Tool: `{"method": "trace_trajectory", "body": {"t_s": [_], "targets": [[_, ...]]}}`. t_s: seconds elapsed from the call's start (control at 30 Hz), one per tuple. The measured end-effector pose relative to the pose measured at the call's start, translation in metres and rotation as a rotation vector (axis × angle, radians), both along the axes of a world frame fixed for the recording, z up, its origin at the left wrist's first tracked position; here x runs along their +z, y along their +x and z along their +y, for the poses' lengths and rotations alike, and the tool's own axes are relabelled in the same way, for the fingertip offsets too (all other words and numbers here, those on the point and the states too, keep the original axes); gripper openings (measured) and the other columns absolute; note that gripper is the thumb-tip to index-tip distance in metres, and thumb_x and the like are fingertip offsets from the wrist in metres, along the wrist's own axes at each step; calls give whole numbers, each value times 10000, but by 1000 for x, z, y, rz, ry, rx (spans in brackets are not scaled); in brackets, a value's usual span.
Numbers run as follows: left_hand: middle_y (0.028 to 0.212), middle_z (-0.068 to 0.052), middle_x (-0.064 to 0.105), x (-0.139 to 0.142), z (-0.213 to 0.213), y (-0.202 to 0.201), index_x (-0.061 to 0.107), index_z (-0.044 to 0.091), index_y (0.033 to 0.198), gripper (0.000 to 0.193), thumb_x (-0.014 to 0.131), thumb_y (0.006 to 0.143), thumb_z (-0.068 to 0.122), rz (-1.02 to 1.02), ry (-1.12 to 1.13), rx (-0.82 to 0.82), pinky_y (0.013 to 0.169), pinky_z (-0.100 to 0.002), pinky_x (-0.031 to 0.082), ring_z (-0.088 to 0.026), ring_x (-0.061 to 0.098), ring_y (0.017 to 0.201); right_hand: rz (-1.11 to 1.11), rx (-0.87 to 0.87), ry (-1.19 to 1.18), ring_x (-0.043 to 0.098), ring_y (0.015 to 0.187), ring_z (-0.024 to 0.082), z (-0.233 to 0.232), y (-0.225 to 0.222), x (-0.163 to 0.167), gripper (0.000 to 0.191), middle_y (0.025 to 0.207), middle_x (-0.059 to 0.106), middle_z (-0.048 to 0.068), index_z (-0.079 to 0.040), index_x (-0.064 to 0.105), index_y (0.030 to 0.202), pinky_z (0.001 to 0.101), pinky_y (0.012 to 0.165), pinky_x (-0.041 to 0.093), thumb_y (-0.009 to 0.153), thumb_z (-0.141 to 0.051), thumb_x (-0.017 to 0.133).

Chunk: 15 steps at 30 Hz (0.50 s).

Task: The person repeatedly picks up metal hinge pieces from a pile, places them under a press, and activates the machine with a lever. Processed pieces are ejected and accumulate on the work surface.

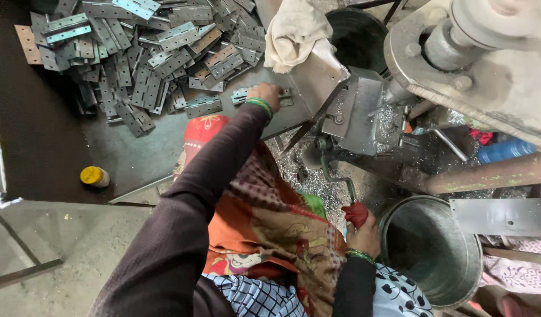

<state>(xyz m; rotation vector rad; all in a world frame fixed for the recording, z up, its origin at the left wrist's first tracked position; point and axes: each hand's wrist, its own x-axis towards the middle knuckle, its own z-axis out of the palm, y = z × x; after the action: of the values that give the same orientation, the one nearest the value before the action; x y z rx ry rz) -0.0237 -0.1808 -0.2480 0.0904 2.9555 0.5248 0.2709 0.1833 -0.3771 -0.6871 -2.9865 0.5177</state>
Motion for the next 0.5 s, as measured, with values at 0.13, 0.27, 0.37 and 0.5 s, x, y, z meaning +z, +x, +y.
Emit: {"method": "trace_trajectory", "body": {"t_s": [0.13, 0.27, 0.37, 0.5], "targets": [[1287, -73, 636, -22, -21, -13, 690, 159, 1212, 331, 631, 890, 205, 199, -88, 368, 985, -518, 469, -288, 536, 1246, 7, -1, 37, 654, 1066, 456, -2, 1, 7, 779, 1198, 677, 225, -200, 438, 1466, 571, 862, 516, 789, -263, 818], [1284, -82, 653, -32, -15, -12, 711, 150, 1189, 235, 586, 1006, 228, 134, -126, 414, 996, -471, 516, -303, 566, 1272, -34, -23, 37, 661, 1064, 449, -3, 2, 9, 774, 1190, 681, 224, -211, 442, 1473, 561, 879, 522, 795, -264, 813], [1252, -112, 645, -28, -14, -8, 687, 115, 1184, 303, 632, 907, 226, 93, -83, 375, 949, -432, 539, -305, 594, 1216, -52, -29, 36, 663, 1064, 448, -3, 3, 8, 764, 1192, 682, 225, -218, 451, 1480, 559, 882, 524, 805, -272, 804], [1196, -151, 662, -24, -16, -6, 685, 68, 1149, 302, 636, 893, 219, 125, -53, 345, 922, -416, 557, -327, 636, 1142, 20, 8, 76, 655, 1072, 451, -2, 3, 9, 759, 1211, 676, 229, -192, 456, 1463, 559, 869, 520, 799, -288, 812]]}}
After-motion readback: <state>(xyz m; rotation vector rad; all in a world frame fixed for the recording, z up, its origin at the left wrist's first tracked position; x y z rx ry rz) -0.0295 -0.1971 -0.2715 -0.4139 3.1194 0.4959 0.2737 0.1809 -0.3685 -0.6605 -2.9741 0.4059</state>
